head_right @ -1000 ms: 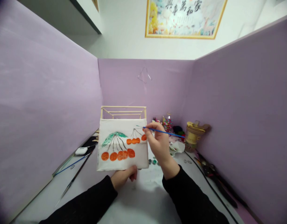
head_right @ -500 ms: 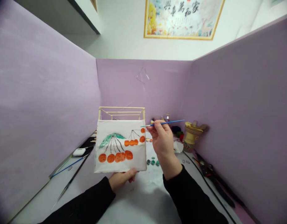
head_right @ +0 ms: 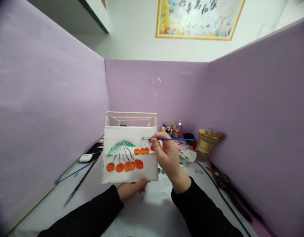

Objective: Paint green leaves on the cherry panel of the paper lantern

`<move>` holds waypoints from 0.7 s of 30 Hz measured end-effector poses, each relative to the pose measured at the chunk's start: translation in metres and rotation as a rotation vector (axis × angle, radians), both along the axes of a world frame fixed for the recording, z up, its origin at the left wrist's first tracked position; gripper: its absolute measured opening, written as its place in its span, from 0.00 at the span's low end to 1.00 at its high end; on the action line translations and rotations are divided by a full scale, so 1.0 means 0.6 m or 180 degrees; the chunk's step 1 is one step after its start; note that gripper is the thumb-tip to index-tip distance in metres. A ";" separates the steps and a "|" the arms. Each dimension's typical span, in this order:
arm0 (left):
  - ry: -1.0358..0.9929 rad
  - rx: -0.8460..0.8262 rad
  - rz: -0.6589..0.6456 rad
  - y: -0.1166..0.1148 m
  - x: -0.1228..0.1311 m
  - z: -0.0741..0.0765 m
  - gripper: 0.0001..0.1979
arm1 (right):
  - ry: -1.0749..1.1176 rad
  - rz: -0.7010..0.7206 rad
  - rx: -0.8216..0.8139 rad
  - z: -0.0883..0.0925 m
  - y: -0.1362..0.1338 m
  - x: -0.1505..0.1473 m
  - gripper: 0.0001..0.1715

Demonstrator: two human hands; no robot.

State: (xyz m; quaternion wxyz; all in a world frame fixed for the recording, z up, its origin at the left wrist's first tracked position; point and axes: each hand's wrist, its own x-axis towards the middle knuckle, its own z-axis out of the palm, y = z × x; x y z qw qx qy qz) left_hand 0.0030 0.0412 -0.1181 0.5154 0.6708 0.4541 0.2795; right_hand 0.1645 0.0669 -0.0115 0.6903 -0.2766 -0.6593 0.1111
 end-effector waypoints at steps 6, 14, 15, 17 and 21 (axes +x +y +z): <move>-0.0067 -0.0003 0.0005 -0.001 0.001 -0.001 0.26 | -0.0366 -0.0350 0.0312 0.000 -0.006 -0.003 0.04; -0.0324 -0.0034 0.0180 0.005 -0.004 -0.015 0.23 | 0.0409 -0.0637 -0.0079 0.016 0.000 0.027 0.05; -0.0307 -0.0033 0.0188 0.005 -0.004 -0.016 0.23 | 0.0505 -0.0548 -0.0144 0.019 0.001 0.030 0.05; -0.0213 -0.0015 0.0179 0.005 -0.005 -0.016 0.23 | 0.0573 -0.0266 -0.0238 0.022 0.002 0.033 0.06; -0.0055 0.0053 0.0011 0.004 -0.005 -0.014 0.24 | 0.0291 -0.0055 -0.0181 0.022 0.001 0.029 0.05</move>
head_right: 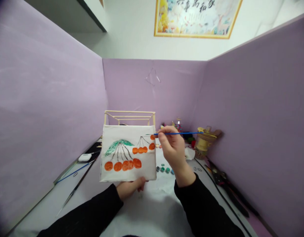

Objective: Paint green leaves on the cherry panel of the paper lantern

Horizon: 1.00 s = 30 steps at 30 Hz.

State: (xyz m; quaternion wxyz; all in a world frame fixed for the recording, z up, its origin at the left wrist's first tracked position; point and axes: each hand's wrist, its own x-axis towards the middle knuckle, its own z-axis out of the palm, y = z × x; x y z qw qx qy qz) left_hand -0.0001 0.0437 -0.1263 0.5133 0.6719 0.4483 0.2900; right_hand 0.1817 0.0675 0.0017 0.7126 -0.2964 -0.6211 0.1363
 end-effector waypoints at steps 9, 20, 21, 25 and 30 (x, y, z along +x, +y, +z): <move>0.0013 0.0043 -0.0045 -0.002 0.000 -0.004 0.25 | -0.0293 0.0089 0.0115 -0.008 -0.001 -0.014 0.04; -0.0367 -0.0047 -0.0043 -0.001 0.003 0.007 0.29 | 0.0195 -0.0234 0.0216 -0.002 -0.001 -0.006 0.04; -0.0357 -0.0076 -0.0021 -0.002 0.003 0.009 0.29 | 0.0189 -0.0217 0.0209 -0.003 -0.001 -0.005 0.04; -0.0370 -0.0158 0.0024 -0.001 0.002 0.011 0.28 | 0.0146 -0.0175 0.0138 -0.003 0.000 -0.005 0.03; -0.0272 -0.0172 0.0048 -0.002 0.001 0.008 0.28 | 0.0060 0.0002 -0.0058 0.000 -0.004 -0.007 0.05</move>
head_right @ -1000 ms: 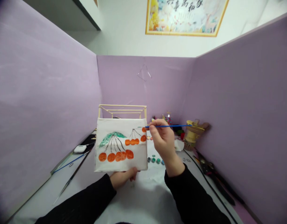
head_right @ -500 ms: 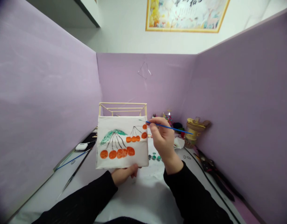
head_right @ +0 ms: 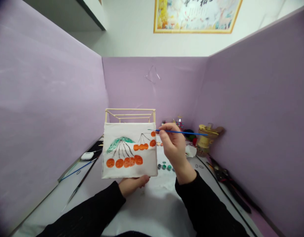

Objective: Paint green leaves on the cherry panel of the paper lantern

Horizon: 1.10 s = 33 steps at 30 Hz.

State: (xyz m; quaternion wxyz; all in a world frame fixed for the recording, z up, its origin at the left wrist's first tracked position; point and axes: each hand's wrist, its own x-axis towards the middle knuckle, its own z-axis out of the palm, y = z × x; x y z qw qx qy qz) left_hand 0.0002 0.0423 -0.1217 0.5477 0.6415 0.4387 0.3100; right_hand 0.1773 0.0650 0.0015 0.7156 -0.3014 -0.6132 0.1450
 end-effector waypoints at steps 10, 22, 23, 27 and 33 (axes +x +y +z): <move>0.0063 0.0151 -0.0128 0.002 -0.001 -0.008 0.33 | -0.0501 -0.0105 0.0195 -0.008 0.007 -0.004 0.03; 0.0163 0.0037 -0.0076 -0.002 0.004 -0.004 0.29 | -0.0977 -0.0141 0.0290 -0.018 0.005 -0.020 0.02; 0.0171 0.0034 -0.0085 -0.002 0.005 -0.003 0.29 | -0.1038 -0.0156 0.0336 -0.017 0.004 -0.021 0.02; 0.0280 0.0069 -0.0075 -0.002 0.004 -0.003 0.27 | -0.1171 -0.0164 0.0386 -0.013 0.001 -0.024 0.02; 0.0303 0.0219 -0.0187 -0.003 0.002 0.001 0.25 | -0.1368 -0.0143 0.0475 -0.010 0.001 -0.026 0.03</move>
